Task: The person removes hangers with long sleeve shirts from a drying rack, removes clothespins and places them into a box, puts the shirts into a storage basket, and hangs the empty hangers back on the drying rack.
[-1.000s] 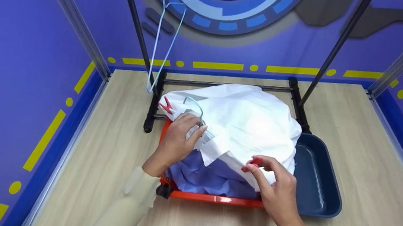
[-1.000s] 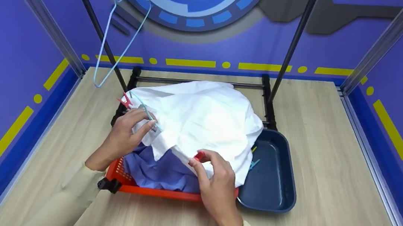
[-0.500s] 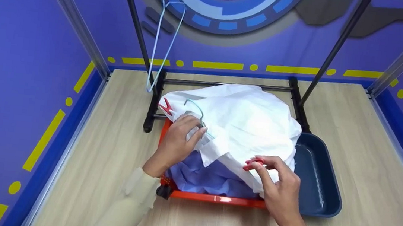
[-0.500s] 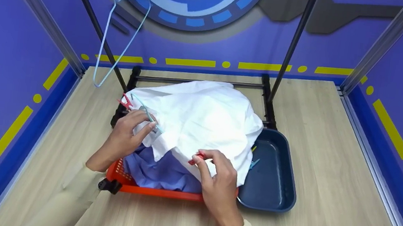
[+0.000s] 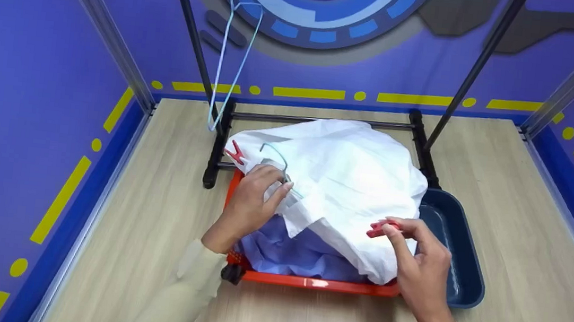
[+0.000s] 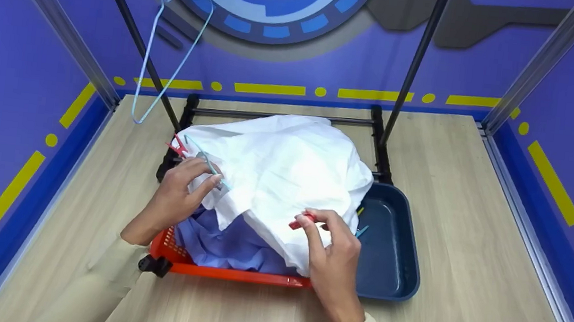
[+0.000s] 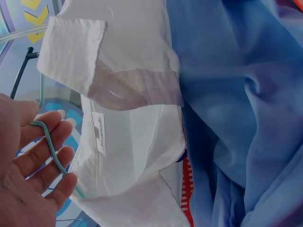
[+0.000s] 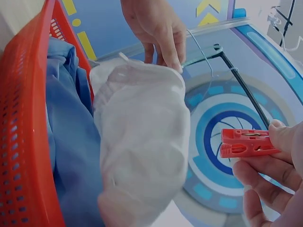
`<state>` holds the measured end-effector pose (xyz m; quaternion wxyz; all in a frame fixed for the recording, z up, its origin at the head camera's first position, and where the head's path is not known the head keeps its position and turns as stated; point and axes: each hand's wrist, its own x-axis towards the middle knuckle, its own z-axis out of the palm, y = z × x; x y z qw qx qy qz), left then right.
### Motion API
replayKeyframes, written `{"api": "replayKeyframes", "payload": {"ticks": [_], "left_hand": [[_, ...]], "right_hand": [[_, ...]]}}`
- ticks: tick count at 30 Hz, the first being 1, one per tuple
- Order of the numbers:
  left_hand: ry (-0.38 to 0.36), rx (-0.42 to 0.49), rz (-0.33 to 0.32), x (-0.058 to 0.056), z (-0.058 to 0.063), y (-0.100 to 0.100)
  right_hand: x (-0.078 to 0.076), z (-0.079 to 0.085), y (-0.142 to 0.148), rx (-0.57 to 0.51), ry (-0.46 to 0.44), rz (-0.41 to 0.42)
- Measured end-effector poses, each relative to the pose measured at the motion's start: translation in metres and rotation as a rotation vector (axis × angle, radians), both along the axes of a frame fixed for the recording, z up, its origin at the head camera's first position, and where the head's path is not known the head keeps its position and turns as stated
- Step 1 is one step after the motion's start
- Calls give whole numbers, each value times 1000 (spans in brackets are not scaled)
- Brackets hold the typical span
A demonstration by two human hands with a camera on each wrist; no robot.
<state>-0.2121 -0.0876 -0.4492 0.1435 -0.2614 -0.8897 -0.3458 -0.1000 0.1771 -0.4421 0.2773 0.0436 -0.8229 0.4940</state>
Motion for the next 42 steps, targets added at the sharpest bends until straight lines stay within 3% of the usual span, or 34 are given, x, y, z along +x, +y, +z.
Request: {"api": "replayKeyframes", "payload": {"ticks": [4, 16, 26, 36, 42], "left_hand": [[1, -6, 3, -1, -1, -1], [-6, 3, 1, 0, -3, -4], [55, 21, 4, -2, -5, -5], [27, 30, -1, 0, -5, -7], [9, 40, 2, 2, -5, -9]], "right_hand": [[-4, -10, 11, 7, -14, -24], [-8, -19, 32, 3, -87, -153], [-11, -32, 50, -26, -161, -202], [-9, -43, 66, -37, -265, -303], [-14, -53, 81, -10, -331, -315]]}}
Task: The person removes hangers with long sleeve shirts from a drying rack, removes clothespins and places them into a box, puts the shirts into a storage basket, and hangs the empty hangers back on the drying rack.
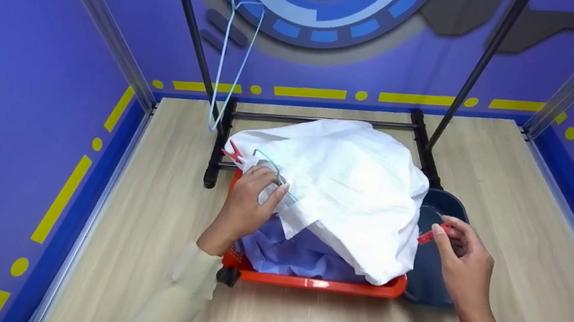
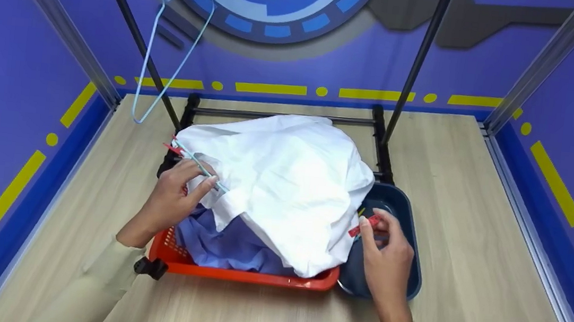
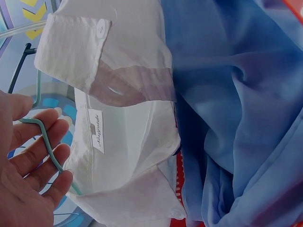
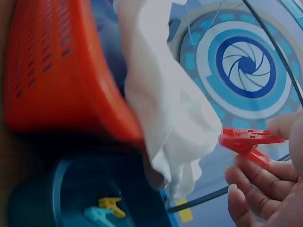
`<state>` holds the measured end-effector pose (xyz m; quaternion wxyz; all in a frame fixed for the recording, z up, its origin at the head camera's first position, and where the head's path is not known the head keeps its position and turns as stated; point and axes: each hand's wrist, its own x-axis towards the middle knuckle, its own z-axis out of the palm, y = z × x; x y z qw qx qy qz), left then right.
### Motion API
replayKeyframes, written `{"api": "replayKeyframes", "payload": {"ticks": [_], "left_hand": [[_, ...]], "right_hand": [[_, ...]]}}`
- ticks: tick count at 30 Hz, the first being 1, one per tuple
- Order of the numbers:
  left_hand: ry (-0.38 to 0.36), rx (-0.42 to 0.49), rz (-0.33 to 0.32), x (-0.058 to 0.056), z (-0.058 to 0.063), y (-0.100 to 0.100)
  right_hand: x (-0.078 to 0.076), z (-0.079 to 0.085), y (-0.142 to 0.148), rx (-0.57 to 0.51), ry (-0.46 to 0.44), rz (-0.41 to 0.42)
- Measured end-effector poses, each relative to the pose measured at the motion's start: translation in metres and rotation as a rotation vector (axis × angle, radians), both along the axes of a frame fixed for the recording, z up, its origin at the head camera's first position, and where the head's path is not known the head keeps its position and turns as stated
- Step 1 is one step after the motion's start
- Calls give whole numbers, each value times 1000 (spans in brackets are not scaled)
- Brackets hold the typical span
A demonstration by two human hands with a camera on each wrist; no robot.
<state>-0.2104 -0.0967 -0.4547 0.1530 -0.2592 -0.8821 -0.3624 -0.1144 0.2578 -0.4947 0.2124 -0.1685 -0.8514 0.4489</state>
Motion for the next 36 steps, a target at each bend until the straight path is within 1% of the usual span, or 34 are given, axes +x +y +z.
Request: {"api": "replayKeyframes", "payload": {"ticks": [3, 5, 8, 11, 14, 20, 23, 27, 31, 36], "left_hand": [[-3, 6, 2, -1, 0, 0], [-3, 6, 3, -2, 0, 0], [6, 7, 4, -3, 0, 0], [27, 9, 1, -3, -2, 0], [48, 13, -4, -3, -4, 0], [36, 19, 8, 0, -5, -2], [31, 25, 12, 1, -5, -3], [15, 25, 14, 2, -5, -3], [9, 26, 15, 4, -5, -4], [26, 40, 16, 4, -7, -5]], "right_hand": [[-5, -4, 7, 55, -75, 39], [-7, -6, 12, 122, -129, 80], [-11, -12, 19, 218, -201, 169], [-14, -20, 26, 286, -258, 248], [-16, -30, 31, 323, -307, 308], [-19, -45, 39, 351, -413, 411], [-20, -49, 40, 352, -473, 445], [-20, -55, 41, 366, -534, 467], [-19, -60, 41, 388, -566, 488], [-22, -65, 43, 386, -615, 498]]}}
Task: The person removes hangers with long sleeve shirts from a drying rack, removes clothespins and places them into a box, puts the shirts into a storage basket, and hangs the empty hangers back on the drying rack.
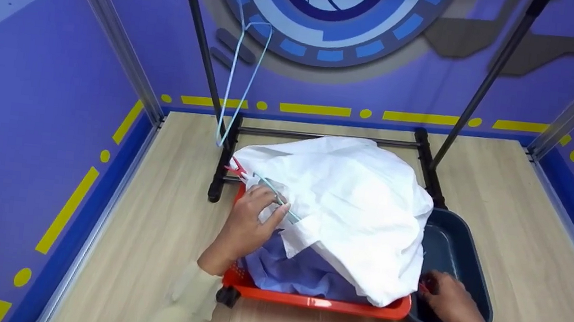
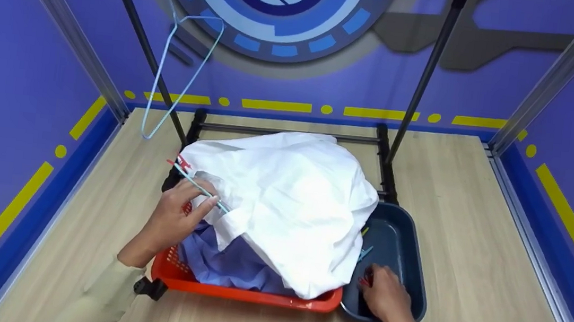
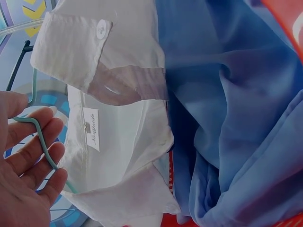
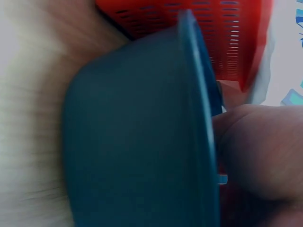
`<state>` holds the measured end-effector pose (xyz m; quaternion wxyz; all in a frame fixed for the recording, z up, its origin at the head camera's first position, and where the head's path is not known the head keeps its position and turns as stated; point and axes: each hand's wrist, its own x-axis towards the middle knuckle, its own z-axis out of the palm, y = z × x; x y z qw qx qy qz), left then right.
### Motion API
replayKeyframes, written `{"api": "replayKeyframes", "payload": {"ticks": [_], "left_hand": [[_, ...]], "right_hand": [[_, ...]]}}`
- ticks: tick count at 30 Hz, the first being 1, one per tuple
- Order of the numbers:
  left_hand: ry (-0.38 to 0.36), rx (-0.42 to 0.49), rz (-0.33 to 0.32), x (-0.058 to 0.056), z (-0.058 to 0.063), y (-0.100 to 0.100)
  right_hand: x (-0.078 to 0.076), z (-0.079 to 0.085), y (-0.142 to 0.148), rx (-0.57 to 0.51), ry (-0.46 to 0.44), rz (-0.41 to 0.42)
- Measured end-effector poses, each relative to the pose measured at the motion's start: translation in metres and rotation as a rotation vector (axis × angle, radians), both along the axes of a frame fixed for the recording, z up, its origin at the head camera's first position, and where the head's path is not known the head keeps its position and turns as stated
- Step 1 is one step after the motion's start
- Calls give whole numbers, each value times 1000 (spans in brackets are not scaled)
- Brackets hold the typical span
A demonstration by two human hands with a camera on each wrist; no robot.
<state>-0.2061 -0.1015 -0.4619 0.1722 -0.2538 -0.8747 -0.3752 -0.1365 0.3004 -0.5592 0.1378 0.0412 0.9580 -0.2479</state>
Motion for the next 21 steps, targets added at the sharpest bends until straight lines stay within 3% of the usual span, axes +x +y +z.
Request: {"api": "replayKeyframes", "payload": {"ticks": [10, 18, 21], "left_hand": [[88, 16, 33, 3, -9, 1], [223, -41, 181, 8, -12, 8], [227, -51, 214, 8, -11, 11]], "right_hand": [[2, -11, -3, 21, 26, -34], [-1, -14, -4, 30, -37, -79], [-4, -13, -3, 37, -35, -88]]}}
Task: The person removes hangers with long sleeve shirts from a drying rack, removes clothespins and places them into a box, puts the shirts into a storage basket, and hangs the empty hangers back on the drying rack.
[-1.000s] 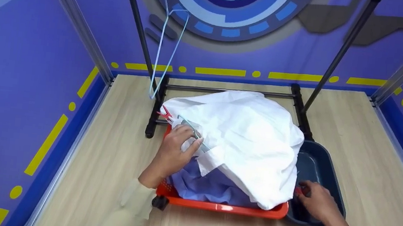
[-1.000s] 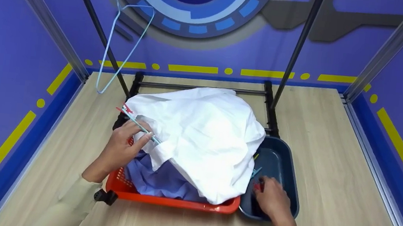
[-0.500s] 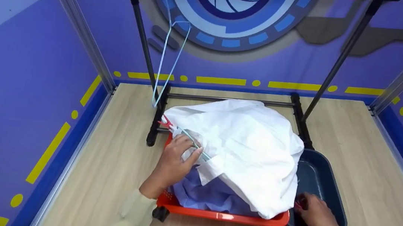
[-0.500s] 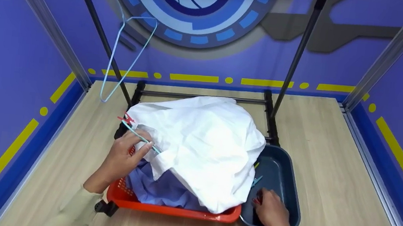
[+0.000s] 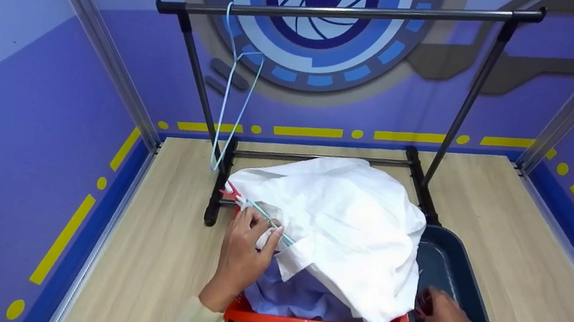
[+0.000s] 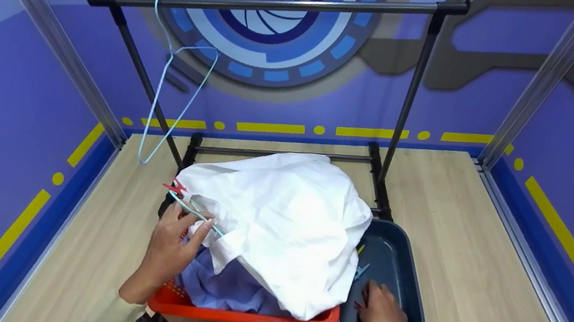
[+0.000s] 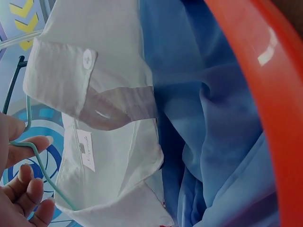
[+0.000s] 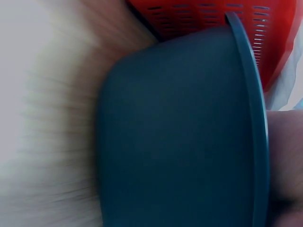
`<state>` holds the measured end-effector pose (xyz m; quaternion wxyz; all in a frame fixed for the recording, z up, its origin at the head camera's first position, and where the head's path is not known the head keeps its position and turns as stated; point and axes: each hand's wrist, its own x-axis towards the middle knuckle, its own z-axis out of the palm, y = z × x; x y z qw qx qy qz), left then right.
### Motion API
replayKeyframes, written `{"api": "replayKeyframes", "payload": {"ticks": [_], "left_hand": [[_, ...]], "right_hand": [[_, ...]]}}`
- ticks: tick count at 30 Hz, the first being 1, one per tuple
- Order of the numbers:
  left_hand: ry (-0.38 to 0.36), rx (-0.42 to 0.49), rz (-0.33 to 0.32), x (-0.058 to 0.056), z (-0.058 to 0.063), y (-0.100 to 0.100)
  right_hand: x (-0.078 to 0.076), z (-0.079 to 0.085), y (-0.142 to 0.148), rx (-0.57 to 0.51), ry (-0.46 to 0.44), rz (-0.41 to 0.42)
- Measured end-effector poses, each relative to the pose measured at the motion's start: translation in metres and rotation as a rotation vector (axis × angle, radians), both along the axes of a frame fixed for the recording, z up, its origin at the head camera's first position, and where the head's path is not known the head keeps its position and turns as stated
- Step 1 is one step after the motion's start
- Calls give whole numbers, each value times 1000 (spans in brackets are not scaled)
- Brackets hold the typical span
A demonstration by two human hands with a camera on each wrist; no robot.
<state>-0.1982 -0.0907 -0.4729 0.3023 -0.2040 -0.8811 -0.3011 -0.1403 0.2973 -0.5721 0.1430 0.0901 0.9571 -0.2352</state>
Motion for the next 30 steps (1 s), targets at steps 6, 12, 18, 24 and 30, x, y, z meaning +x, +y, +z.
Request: {"api": "replayKeyframes", "payload": {"ticks": [6, 12, 18, 24, 30], "left_hand": [[-95, -35, 23, 8, 0, 1], [-138, 9, 42, 9, 0, 2], [-147, 95, 109, 9, -1, 1], [-116, 101, 112, 9, -3, 0], [-93, 139, 75, 11, -3, -1]], "right_hand": [[2, 1, -1, -7, 2, -5], [4, 2, -2, -23, 32, -11], [5, 2, -1, -17, 53, 1], [3, 3, 1, -9, 32, 17], [5, 3, 0, -21, 21, 17]]}}
